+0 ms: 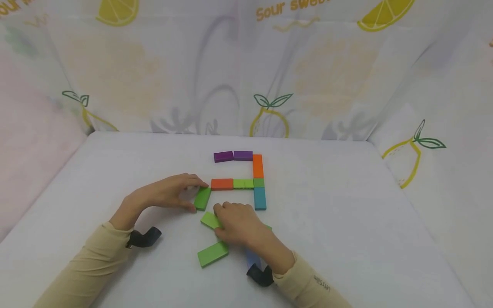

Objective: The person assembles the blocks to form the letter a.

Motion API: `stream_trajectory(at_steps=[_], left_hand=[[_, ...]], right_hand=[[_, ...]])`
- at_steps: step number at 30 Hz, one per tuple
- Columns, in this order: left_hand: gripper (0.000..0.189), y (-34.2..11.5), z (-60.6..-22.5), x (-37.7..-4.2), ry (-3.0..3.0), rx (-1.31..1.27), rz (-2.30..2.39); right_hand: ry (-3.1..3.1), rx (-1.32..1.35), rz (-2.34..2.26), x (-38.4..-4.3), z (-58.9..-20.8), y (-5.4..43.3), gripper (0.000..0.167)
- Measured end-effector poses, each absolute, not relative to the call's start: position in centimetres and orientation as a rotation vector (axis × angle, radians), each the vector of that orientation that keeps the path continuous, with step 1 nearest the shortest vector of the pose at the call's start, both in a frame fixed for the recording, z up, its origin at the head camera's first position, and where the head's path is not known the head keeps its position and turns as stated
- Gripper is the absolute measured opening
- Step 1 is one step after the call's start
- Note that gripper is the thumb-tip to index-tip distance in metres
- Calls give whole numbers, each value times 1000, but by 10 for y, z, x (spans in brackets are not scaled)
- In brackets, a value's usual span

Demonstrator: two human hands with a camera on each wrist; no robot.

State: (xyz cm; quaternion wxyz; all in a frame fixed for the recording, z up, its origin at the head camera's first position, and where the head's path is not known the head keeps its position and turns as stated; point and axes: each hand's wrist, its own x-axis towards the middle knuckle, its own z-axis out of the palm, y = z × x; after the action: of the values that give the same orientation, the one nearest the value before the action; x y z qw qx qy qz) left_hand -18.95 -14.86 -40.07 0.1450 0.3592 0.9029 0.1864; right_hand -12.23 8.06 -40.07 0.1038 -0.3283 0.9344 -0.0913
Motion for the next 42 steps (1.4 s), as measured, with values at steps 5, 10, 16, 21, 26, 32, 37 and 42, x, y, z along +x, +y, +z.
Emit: stream_trajectory(at_steps=[5,10,16,21,26,32,37,42], left_hand=[[61,-148,-399,-189,2605,1031,541],[61,-148,-400,-190,2610,1027,550],[60,-148,-402,-192,2618,1049,554],[61,-147,-404,-192,2617,1044,561],[61,-147,-404,-192,2617,1053,560],[61,-147,-405,-191,2619,1050,554],[61,-147,-406,-191,2619,1014,552],[61,-145,-404,-190,2625,1013,552]], right_hand=[[2761,-963,-284,-123,-401,81,25],[2759,-956,-286,-123,-400,81,26],[2761,-941,-288,-125,-401,81,26],[2758,-935,-291,-126,-402,81,26],[2752,-933,-300,-127,-403,82,27],[2748,-943,-289,-128,-403,82,28],[2742,-946,-284,-128,-402,82,29],[2739,-947,-291,-129,-401,84,30]])
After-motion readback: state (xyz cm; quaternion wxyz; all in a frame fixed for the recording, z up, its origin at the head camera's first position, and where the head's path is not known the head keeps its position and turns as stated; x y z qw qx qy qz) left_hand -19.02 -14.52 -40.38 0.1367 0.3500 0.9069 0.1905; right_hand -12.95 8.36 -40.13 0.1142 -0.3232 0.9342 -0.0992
